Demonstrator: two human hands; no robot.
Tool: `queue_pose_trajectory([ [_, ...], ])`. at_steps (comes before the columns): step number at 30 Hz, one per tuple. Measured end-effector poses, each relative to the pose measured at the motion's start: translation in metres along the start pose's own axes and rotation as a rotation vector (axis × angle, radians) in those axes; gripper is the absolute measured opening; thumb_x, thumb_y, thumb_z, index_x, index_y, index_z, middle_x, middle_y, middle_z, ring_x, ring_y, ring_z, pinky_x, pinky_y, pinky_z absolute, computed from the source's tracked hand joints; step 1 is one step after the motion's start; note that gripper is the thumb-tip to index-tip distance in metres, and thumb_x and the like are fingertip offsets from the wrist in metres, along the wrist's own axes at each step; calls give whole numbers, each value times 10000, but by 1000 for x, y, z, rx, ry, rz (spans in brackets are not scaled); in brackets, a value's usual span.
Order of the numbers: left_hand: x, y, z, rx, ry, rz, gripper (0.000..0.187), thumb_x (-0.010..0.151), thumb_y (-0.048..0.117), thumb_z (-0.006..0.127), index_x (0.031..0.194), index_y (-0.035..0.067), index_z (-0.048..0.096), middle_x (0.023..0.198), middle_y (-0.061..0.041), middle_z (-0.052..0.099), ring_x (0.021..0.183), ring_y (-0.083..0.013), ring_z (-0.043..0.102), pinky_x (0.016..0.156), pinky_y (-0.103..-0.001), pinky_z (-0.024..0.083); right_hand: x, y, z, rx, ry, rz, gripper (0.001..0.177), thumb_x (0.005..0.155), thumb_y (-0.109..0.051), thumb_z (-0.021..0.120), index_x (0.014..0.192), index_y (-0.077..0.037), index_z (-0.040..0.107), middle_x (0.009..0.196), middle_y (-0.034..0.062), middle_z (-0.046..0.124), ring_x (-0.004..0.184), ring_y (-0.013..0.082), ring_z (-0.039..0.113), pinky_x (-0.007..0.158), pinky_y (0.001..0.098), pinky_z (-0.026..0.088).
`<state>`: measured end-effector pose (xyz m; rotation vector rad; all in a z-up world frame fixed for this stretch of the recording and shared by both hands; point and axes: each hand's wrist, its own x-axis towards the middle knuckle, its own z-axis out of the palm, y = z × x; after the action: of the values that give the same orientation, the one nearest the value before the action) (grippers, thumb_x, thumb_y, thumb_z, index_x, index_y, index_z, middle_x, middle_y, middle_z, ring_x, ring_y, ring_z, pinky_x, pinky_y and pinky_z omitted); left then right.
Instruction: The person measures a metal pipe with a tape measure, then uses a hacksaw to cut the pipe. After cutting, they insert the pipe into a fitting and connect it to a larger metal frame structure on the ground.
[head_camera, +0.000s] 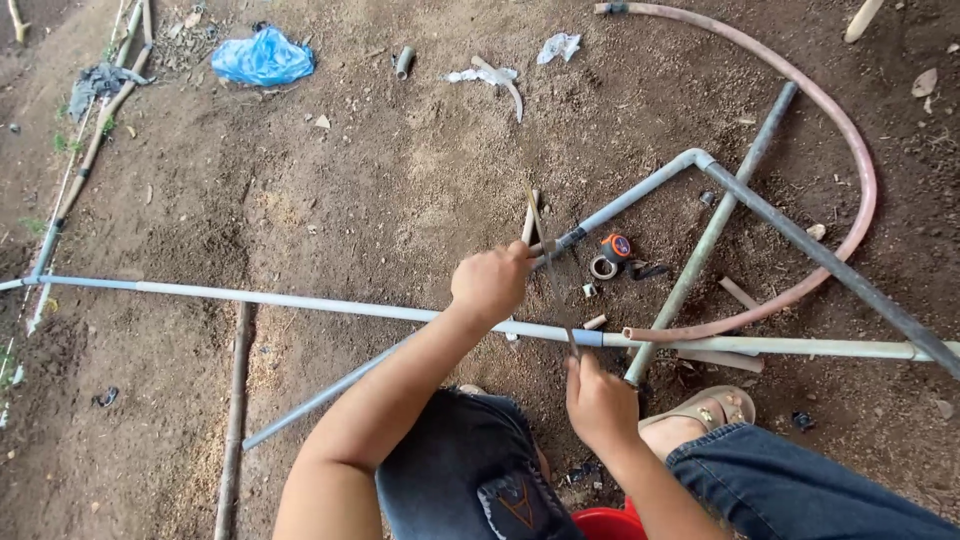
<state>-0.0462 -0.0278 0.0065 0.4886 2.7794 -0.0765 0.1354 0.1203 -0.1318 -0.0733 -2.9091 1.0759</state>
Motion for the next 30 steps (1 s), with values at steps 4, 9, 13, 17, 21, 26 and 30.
queue_pose_trajectory([
  [4, -18, 8, 10, 48, 352, 170, 248, 1125, 260, 451, 1080, 93, 628, 789, -95, 721, 706, -321, 794, 611, -492, 651, 33, -14, -19, -5, 11, 104, 434, 1164, -343, 390, 958, -98, 684, 538, 1, 586, 439, 161, 603, 436, 256, 455],
  [9, -14, 12, 22, -43, 213, 208, 283, 1108, 333, 438, 1128, 117, 620, 831, -98, 741, 772, -357, 809, 680, -511, 650, 75, -42, -45, -24, -26, 99, 476, 1184, -304, 351, 967, -45, 686, 565, 4, 562, 448, 159, 561, 448, 275, 420],
  [13, -3, -8, 20, -80, 222, 115, 280, 1116, 353, 470, 1117, 114, 615, 868, -134, 749, 815, -388, 810, 710, -533, 653, 26, -33, -23, -12, -85, 112, 433, 1174, -255, 379, 1101, 7, 715, 576, 5, 575, 433, 136, 538, 437, 248, 425],
  [17, -23, 20, 17, -53, 122, 199, 290, 1119, 309, 431, 1100, 105, 637, 854, -116, 743, 783, -359, 810, 698, -510, 655, 36, -3, -7, -86, -124, 170, 489, 1177, -370, 339, 975, -95, 689, 571, -10, 608, 540, 197, 647, 768, 493, 387],
  [21, -14, 30, 21, 7, 128, 290, 249, 1077, 229, 411, 1076, 99, 623, 849, -119, 749, 772, -367, 804, 683, -520, 645, 82, -37, -59, -23, 13, 118, 452, 1194, -260, 351, 932, -65, 664, 564, 8, 562, 449, 175, 560, 503, 293, 461],
  [26, -13, 7, 8, -88, 119, 146, 316, 1121, 261, 399, 1110, 72, 652, 868, -158, 756, 795, -375, 809, 692, -529, 653, 27, -31, -28, -14, -67, 118, 490, 1179, -320, 330, 899, -85, 655, 548, 17, 582, 454, 189, 612, 495, 307, 491],
  [30, -34, 13, -14, 1, 150, 177, 266, 1097, 141, 400, 1076, 55, 651, 870, -173, 750, 783, -385, 807, 664, -525, 658, 41, -42, -46, -19, -88, 165, 442, 1189, -287, 359, 955, -72, 666, 618, 43, 610, 545, 205, 650, 587, 328, 538],
])
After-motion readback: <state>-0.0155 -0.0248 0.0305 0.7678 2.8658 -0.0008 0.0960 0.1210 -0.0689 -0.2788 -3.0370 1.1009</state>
